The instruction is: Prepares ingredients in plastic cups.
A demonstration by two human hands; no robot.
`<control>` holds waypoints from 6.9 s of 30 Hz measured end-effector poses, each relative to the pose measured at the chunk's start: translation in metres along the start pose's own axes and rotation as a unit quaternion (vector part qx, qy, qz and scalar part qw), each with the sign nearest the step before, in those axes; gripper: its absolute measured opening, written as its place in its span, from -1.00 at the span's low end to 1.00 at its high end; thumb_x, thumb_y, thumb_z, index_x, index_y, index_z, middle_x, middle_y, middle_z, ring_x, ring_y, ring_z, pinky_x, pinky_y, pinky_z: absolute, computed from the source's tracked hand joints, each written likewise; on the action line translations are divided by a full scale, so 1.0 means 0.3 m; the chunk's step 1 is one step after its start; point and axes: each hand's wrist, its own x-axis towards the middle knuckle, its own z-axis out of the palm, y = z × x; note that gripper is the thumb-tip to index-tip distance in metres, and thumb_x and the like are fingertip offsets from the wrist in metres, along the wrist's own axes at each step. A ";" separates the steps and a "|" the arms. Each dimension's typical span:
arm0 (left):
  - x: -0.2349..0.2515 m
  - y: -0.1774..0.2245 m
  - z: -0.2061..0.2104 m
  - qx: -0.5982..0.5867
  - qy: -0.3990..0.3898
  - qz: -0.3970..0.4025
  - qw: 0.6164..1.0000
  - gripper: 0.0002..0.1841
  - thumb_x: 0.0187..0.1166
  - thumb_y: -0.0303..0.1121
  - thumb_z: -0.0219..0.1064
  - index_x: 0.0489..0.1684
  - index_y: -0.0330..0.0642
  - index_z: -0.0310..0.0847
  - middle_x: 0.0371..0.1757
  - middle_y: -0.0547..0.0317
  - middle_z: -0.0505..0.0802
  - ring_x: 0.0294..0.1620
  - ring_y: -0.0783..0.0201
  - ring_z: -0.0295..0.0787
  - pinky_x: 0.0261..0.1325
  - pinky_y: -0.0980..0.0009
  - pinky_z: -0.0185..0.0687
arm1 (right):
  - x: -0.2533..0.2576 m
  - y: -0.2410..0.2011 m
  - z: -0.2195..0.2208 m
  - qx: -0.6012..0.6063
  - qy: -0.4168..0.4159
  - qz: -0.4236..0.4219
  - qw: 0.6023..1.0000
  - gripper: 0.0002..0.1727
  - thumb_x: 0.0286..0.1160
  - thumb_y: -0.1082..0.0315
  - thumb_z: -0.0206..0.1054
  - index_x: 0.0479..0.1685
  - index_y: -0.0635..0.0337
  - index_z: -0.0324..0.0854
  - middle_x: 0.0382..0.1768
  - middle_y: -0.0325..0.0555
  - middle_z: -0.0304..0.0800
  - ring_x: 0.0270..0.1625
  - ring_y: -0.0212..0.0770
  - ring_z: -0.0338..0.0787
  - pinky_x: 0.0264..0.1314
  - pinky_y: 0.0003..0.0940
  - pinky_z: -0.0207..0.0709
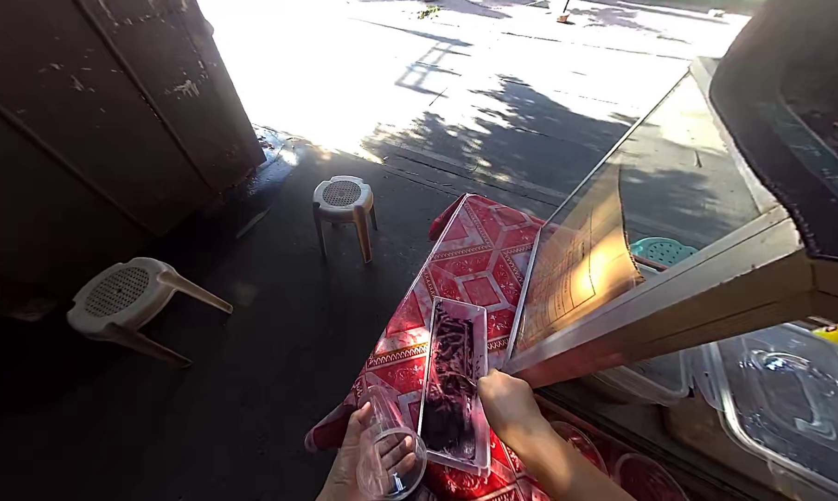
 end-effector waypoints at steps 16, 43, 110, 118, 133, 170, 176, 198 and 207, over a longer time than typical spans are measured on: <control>0.116 0.082 0.065 0.012 -0.048 -0.019 0.999 -0.35 0.79 0.19 -0.16 0.49 -0.22 0.30 0.20 -0.33 0.76 0.16 -0.19 0.81 0.14 0.01 0.76 | -0.056 -0.083 0.041 0.199 -0.169 0.070 0.963 -0.64 0.58 0.29 0.18 0.23 0.15 0.74 0.28 0.14 0.78 0.39 0.14 0.74 0.31 0.22 0.59; 0.156 0.116 0.019 0.051 -0.056 -0.051 0.996 -0.34 0.78 0.20 -0.16 0.52 -0.22 0.27 0.24 -0.37 0.73 0.17 -0.25 0.79 0.16 -0.06 0.76 | -0.179 -0.052 0.124 0.265 -0.090 0.074 0.957 -0.63 0.70 0.34 0.07 0.19 0.21 0.77 0.17 0.17 0.84 0.32 0.15 0.80 0.28 0.19 0.59; 0.064 0.190 0.432 0.011 -0.105 0.072 0.992 -0.67 0.81 -0.10 -0.08 0.10 -0.17 0.41 -0.09 -0.09 0.80 -0.04 0.00 0.83 -0.01 0.01 0.78 | -0.187 -0.136 -0.030 0.027 0.472 -0.070 0.878 -0.69 0.17 0.60 0.46 -0.11 0.12 0.92 -0.26 0.05 0.88 -0.25 0.02 0.91 -0.32 -0.14 0.76; 0.101 0.197 0.409 0.001 -0.095 0.106 0.990 -0.66 0.79 -0.10 0.13 0.17 -0.22 0.50 -0.09 -0.11 0.82 -0.07 0.02 0.85 -0.02 0.06 0.83 | -0.223 -0.128 -0.052 0.019 0.491 -0.069 0.868 -0.64 0.22 0.58 0.43 0.00 0.09 0.92 -0.17 0.01 0.92 -0.14 -0.01 0.93 -0.20 -0.16 0.76; 0.054 0.199 0.408 -0.076 -0.126 0.107 0.983 -0.62 0.83 -0.05 -0.15 0.05 -0.16 0.45 -0.16 -0.04 0.82 -0.10 0.06 0.86 -0.05 0.06 0.82 | -0.117 -0.174 -0.013 0.000 0.534 -0.062 0.843 -0.74 0.30 0.52 0.35 -0.17 0.06 0.92 -0.22 -0.12 0.91 -0.19 -0.13 0.90 -0.22 -0.25 0.74; 0.051 0.276 0.380 -0.028 -0.083 0.079 0.993 -0.60 0.82 -0.05 0.04 0.23 -0.22 0.48 -0.03 -0.14 0.82 -0.02 -0.02 0.85 0.02 0.00 0.81 | -0.066 -0.156 -0.051 -0.059 0.543 -0.133 0.827 -0.74 0.28 0.55 0.33 -0.23 0.09 0.91 -0.30 -0.11 0.86 -0.27 -0.13 0.87 -0.34 -0.31 0.69; 0.095 0.357 0.269 -0.031 -0.056 0.120 0.991 -0.54 0.82 0.03 -0.02 0.16 -0.22 0.51 -0.15 -0.14 0.84 -0.18 -0.01 0.87 -0.10 0.03 0.84 | -0.189 -0.028 -0.021 0.041 0.467 -0.099 0.878 -0.67 0.17 0.61 0.38 -0.21 0.03 0.93 -0.32 -0.03 0.86 -0.33 0.00 0.88 -0.41 -0.11 0.72; 0.145 0.190 0.022 -0.007 0.007 -0.012 1.000 -0.43 0.76 0.17 0.01 0.38 -0.15 0.45 0.12 -0.23 0.81 0.12 -0.18 0.83 0.07 -0.16 0.79 | -0.130 -0.144 -0.126 0.036 -0.078 0.040 0.995 -0.63 0.58 0.66 0.00 0.11 0.38 0.73 0.36 0.23 0.67 0.36 0.20 0.72 0.25 0.10 0.61; 0.173 0.117 0.045 0.000 -0.045 -0.006 0.999 -0.25 0.73 0.35 -0.24 0.63 -0.05 0.24 0.35 -0.35 0.70 0.29 -0.35 0.71 0.22 -0.29 0.68 | -0.052 -0.094 0.055 0.173 -0.124 0.088 0.973 -0.62 0.64 0.34 0.14 0.34 0.03 0.72 0.38 0.07 0.74 0.43 0.14 0.71 0.29 0.21 0.60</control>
